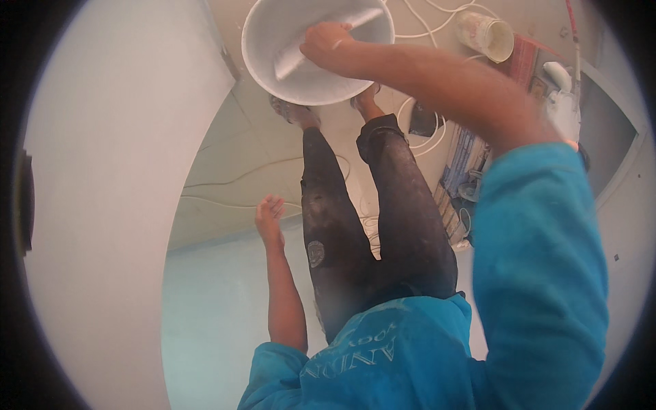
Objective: The person pours a white liquid from a small container into a larger bucket and stirs the mixture with a stick. They then walk to a pile of materials, pick up a bag, and place it on the floor before returning to the bucket.
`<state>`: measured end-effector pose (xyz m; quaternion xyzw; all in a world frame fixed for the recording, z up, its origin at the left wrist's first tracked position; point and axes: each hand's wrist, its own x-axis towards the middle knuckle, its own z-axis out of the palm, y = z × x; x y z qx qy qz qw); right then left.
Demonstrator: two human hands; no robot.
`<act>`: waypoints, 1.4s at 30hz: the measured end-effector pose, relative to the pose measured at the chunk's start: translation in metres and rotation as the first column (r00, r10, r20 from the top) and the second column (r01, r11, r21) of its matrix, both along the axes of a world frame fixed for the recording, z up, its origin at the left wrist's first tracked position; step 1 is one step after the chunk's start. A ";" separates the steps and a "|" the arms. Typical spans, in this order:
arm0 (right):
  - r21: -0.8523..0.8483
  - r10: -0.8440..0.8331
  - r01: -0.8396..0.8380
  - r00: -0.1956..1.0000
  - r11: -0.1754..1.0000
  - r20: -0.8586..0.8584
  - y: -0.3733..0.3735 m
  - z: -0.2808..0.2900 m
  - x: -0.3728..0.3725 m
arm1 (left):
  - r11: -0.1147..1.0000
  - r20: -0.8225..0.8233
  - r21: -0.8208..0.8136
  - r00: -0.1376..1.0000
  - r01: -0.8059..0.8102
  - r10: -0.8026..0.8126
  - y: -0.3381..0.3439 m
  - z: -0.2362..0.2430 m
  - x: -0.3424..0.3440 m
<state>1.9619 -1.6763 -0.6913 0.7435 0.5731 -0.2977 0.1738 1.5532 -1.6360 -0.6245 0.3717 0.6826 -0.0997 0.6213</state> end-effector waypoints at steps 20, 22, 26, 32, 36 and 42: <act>0.367 0.415 -0.494 0.867 0.788 0.276 -0.034 -0.013 0.031 | 1.000 -0.047 -0.012 0.999 -0.020 0.020 0.000 -0.003 -0.004; 0.406 0.339 -0.412 0.909 0.816 0.242 -0.036 -0.022 0.026 | 1.000 -0.045 -0.009 0.999 -0.026 0.026 -0.001 -0.002 -0.005; 0.381 0.165 -0.233 0.965 0.895 0.203 -0.024 -0.022 0.016 | 1.000 -0.037 -0.008 0.999 -0.028 0.027 0.001 0.000 -0.002; 0.251 -0.257 0.239 0.965 0.938 0.042 -0.010 -0.032 0.001 | 1.000 -0.022 -0.011 0.999 -0.025 0.025 0.000 0.000 0.004; 0.187 -0.532 0.532 0.845 0.826 -0.054 -0.002 -0.037 -0.013 | 1.000 -0.017 -0.024 1.000 -0.016 0.016 0.003 -0.004 0.002; 0.009 -0.914 0.922 0.385 0.387 -0.130 0.009 -0.038 -0.039 | 0.998 -0.007 -0.056 1.000 -0.024 0.024 0.007 -0.019 -0.014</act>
